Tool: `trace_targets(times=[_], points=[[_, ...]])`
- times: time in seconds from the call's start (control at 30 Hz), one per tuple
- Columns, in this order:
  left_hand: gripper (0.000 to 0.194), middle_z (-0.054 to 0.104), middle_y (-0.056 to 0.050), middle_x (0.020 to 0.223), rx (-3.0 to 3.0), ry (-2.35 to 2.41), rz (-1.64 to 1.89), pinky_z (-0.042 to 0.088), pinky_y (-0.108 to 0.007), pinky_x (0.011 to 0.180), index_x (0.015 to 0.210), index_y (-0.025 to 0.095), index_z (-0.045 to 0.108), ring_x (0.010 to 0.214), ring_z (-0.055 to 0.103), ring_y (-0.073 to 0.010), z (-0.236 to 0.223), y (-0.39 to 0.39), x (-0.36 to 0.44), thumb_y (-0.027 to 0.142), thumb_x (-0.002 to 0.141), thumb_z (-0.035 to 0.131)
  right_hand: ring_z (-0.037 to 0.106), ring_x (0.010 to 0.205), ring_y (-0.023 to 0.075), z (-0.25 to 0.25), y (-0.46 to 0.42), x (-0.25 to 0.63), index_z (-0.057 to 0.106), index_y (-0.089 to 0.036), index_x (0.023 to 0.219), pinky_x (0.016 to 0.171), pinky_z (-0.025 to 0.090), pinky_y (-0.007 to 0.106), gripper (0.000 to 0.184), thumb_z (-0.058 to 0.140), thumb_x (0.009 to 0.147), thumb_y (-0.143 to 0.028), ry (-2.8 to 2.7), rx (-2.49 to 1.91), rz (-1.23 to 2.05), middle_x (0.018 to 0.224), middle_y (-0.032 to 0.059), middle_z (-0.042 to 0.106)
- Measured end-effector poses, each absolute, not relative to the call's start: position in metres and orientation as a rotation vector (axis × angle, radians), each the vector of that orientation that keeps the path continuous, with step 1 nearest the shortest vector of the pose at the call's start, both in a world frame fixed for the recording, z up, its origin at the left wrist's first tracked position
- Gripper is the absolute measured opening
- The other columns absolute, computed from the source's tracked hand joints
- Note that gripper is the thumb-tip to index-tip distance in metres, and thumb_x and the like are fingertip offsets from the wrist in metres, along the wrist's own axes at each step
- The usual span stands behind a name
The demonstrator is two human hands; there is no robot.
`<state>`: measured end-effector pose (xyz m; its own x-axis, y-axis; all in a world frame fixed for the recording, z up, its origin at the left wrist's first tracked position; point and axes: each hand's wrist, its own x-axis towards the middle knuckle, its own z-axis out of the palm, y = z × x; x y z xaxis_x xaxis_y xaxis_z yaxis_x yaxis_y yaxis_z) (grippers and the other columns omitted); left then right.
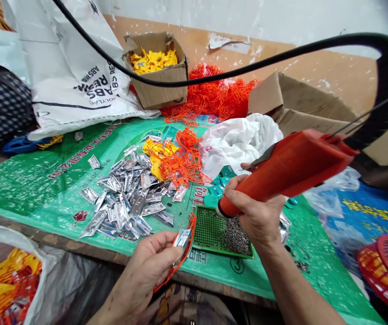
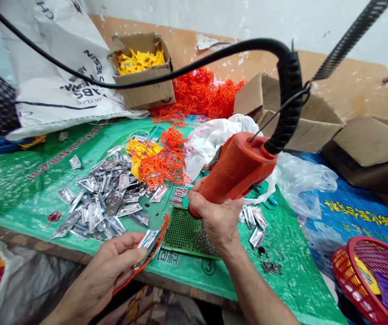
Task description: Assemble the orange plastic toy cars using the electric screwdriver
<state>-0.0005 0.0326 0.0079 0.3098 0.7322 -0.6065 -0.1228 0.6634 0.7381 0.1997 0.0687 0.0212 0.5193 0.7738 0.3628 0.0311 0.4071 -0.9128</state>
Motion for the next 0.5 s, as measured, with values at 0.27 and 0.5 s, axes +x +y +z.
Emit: trace_targets(times=[0.27, 0.5], points=[[0.027, 0.071, -0.001, 0.072, 0.643, 1.035, 0.663, 0.040, -0.020, 0.062, 0.088, 0.015, 0.078, 0.064, 0.056, -0.0106, 0.002, 0.031, -0.002, 0.025, 0.063, 0.077, 0.058, 0.059, 0.0136, 0.030, 0.067, 0.201, 0.065, -0.018, 0.065, 0.057, 0.048, 0.030, 0.015, 0.078, 0.060, -0.013, -0.851, -1.042, 0.633, 0.065, -0.0024, 0.065], [0.025, 0.066, 0.001, 0.066, 0.810, 1.033, 0.708, 0.035, -0.022, 0.059, 0.090, 0.015, 0.080, 0.060, 0.050, -0.0107, -0.006, 0.029, -0.002, 0.023, 0.068, 0.070, 0.059, 0.059, 0.0150, 0.067, 0.048, 0.200, 0.065, -0.024, 0.105, 0.063, 0.051, 0.032, 0.046, 0.075, 0.062, -0.010, -0.810, -0.878, 0.720, 0.064, -0.0043, 0.066]])
